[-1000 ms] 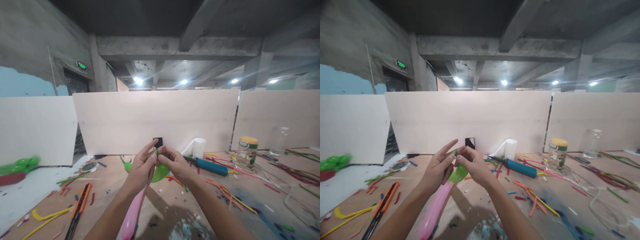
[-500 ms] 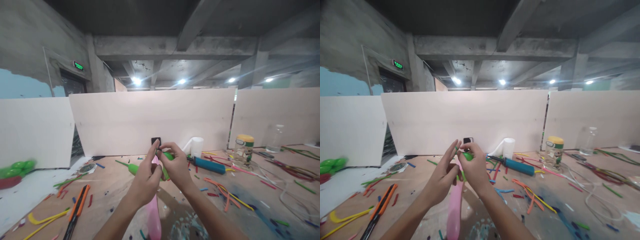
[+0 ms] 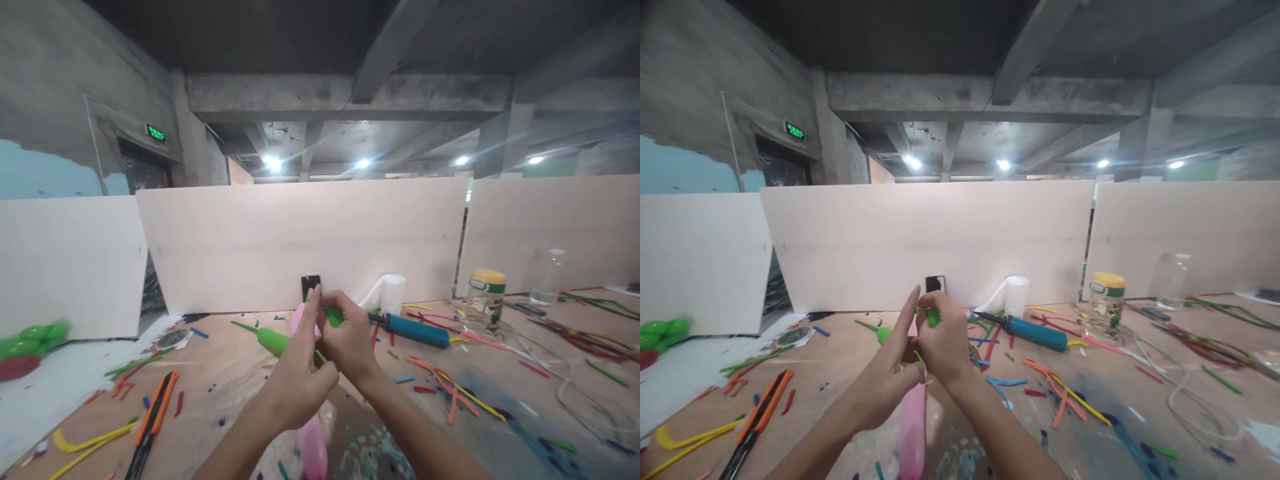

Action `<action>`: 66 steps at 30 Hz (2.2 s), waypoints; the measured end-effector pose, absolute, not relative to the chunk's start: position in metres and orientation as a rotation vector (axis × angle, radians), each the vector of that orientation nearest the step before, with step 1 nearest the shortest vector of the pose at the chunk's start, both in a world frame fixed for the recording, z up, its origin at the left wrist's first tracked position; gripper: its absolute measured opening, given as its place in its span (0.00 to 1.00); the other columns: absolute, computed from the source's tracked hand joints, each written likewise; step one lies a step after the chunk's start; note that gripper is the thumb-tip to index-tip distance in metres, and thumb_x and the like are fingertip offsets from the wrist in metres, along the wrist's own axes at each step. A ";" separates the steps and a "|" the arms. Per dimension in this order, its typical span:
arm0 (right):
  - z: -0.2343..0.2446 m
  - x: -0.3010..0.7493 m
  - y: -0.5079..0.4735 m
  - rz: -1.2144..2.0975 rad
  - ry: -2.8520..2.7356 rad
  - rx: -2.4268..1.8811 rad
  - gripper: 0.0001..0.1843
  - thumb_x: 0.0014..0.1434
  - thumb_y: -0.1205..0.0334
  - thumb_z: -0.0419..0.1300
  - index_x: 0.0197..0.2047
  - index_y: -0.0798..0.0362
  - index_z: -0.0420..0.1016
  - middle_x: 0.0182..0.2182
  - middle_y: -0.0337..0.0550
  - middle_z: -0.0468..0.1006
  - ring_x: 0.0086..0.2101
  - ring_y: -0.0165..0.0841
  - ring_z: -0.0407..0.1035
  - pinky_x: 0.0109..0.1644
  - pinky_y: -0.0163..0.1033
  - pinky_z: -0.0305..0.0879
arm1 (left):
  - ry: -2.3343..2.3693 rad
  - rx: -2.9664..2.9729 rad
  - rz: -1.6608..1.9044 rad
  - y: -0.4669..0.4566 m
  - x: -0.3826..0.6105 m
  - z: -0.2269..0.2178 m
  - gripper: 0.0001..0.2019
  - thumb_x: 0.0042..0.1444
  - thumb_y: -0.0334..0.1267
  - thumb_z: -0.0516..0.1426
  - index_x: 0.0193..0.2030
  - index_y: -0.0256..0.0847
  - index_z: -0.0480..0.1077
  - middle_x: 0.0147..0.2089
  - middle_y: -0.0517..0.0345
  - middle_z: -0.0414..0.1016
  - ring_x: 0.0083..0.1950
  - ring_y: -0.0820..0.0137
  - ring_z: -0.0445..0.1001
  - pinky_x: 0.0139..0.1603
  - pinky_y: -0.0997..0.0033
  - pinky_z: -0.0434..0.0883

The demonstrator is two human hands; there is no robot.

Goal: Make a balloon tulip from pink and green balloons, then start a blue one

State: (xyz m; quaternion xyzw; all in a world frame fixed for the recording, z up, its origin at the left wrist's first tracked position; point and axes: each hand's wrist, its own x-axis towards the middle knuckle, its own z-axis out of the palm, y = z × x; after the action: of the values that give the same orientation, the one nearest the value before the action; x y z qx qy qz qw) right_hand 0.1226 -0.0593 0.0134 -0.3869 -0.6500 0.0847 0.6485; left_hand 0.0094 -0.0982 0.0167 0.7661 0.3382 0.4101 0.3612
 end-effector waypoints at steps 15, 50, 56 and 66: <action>0.008 0.132 -0.038 0.045 -1.544 -0.957 0.07 0.49 0.70 0.52 0.26 0.50 0.56 0.24 0.34 0.62 0.26 0.29 0.59 0.32 0.35 0.53 | 1.419 2.770 1.305 -0.064 0.003 0.002 0.33 0.53 0.28 0.51 0.66 0.44 0.48 0.52 0.44 0.69 0.56 0.55 0.60 0.52 0.51 0.61; 0.022 0.131 -0.053 1.638 -1.180 -0.557 0.13 0.40 0.70 0.58 0.24 0.51 0.55 0.13 0.28 0.64 0.16 0.24 0.58 0.22 0.30 0.57 | 1.020 2.947 2.126 -0.061 -0.014 0.021 0.06 0.50 0.26 0.58 0.34 0.40 0.70 0.26 0.59 0.66 0.32 0.70 0.65 0.34 0.70 0.65; 0.013 0.132 -0.044 1.724 -1.202 -0.530 0.13 0.41 0.70 0.59 0.23 0.51 0.55 0.12 0.28 0.63 0.15 0.23 0.58 0.21 0.29 0.54 | 0.912 3.113 1.882 -0.067 -0.018 0.023 0.07 0.53 0.26 0.54 0.31 0.41 0.70 0.24 0.61 0.62 0.30 0.72 0.63 0.34 0.70 0.62; 0.002 0.139 -0.034 1.854 -1.216 -0.404 0.12 0.40 0.73 0.58 0.28 0.52 0.59 0.16 0.29 0.64 0.18 0.23 0.60 0.24 0.30 0.57 | 1.176 2.908 1.537 -0.060 -0.011 0.022 0.08 0.50 0.24 0.55 0.34 0.41 0.67 0.32 0.58 0.73 0.36 0.68 0.68 0.39 0.64 0.64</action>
State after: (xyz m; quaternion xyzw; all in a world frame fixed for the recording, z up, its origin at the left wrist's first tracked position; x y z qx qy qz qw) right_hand 0.1391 -0.0341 0.0018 -0.1620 -0.4873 0.7430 0.4292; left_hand -0.0114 -0.0604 0.0219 0.8197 0.3314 0.4332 -0.1749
